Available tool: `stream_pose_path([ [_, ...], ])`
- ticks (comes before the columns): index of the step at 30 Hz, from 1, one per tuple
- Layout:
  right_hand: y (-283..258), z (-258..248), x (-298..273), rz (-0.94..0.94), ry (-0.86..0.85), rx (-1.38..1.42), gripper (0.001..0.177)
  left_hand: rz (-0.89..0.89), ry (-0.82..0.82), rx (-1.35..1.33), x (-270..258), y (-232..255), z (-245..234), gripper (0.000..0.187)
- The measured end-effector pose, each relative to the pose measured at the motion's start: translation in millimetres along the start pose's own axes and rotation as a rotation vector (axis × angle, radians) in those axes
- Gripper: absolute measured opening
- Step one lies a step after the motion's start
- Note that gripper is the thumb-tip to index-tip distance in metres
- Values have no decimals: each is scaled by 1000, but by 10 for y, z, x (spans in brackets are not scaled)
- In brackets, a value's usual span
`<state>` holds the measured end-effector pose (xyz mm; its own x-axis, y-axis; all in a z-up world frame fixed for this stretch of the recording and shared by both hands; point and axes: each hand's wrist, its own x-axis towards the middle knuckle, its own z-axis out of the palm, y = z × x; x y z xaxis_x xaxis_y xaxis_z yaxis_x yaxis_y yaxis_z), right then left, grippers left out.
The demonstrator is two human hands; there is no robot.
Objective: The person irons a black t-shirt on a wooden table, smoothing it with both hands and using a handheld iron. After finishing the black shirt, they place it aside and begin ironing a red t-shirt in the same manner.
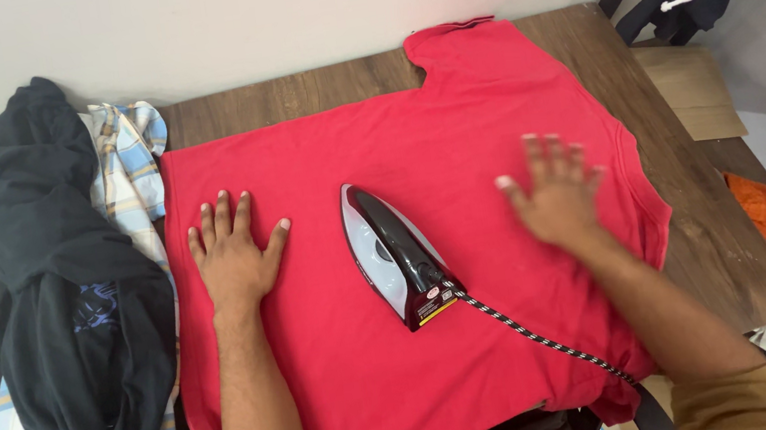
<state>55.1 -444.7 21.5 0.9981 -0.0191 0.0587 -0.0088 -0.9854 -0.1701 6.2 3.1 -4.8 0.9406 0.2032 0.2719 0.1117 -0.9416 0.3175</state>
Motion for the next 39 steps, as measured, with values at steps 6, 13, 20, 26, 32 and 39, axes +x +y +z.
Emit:
stream_pose_path([
  [6,709,19,558,180,-96,-61,89,-47,-61,91,88,62,66,90],
  [13,769,-42,1034,196,-131,-71,79,-97,-108,96,281,121,101,95],
  [20,856,-24,1442,155,-106,-76,75,-120,-152,118,537,211,194,96],
  [26,892,-34,1906,119,-102,-81,75,-159,-176,120,802,372,296,97],
  [32,980,57,2257,59,71,-159,68,-180,-151,101,938,454,357,95],
  [39,520,103,1754,-67,432,-39,46,-79,113,-106,784,399,310,58],
])
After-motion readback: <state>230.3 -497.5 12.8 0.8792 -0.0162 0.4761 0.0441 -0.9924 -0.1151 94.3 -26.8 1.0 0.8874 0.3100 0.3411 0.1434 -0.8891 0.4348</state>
